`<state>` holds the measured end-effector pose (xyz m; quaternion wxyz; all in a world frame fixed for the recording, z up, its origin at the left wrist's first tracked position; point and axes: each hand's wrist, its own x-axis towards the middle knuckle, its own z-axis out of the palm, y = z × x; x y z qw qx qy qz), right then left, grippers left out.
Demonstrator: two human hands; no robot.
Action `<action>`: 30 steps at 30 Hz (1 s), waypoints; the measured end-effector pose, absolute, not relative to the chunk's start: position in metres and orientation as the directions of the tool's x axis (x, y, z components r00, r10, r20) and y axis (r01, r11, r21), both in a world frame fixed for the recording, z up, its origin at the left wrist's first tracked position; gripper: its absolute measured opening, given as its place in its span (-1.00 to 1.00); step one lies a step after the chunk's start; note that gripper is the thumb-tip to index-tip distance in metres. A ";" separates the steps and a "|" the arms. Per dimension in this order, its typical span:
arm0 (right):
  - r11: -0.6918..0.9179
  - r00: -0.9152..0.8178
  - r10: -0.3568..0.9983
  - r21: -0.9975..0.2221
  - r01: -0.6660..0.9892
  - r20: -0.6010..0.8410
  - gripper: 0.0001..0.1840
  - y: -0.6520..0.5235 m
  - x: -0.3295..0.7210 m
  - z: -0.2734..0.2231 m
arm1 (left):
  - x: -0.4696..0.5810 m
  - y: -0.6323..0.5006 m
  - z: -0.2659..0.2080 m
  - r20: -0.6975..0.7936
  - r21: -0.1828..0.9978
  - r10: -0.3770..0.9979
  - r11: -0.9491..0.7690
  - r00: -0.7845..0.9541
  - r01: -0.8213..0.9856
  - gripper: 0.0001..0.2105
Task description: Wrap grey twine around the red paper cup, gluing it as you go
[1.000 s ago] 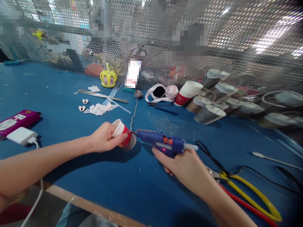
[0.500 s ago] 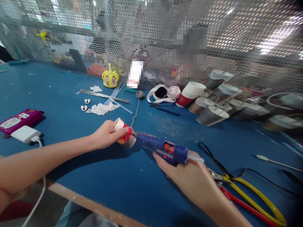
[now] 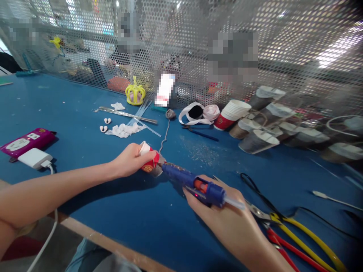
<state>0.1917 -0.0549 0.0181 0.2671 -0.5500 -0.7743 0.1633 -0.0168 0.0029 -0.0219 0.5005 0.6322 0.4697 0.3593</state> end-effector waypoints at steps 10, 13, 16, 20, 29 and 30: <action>0.377 -0.289 0.926 -0.530 0.760 0.243 -0.78 -0.054 0.191 0.018 | -0.017 0.003 -0.022 -0.008 0.972 0.960 -0.059 0.280 0.229 -0.66; 0.360 -0.281 0.933 -0.544 0.758 0.225 -0.80 -0.054 0.192 0.018 | -0.016 0.003 -0.022 0.004 0.971 0.958 -0.073 0.287 0.230 -0.68; 0.330 -0.248 0.944 -0.562 0.759 0.219 -0.81 -0.055 0.193 0.016 | -0.017 0.003 -0.023 0.018 0.963 0.959 -0.094 0.284 0.254 -0.70; 0.297 -0.227 0.955 -0.598 0.744 0.192 -0.82 -0.054 0.193 0.013 | -0.017 0.002 -0.023 0.036 0.950 0.956 -0.122 0.290 0.287 -0.69; 0.127 -0.135 0.990 -0.695 0.708 0.043 -0.76 -0.038 0.207 0.031 | -0.017 -0.003 -0.022 0.072 0.924 0.945 -0.183 0.319 0.334 -0.63; 0.091 -0.106 0.994 -0.734 0.673 0.026 -0.75 -0.036 0.209 0.032 | -0.017 -0.003 -0.022 0.075 0.924 0.942 -0.189 0.326 0.332 -0.63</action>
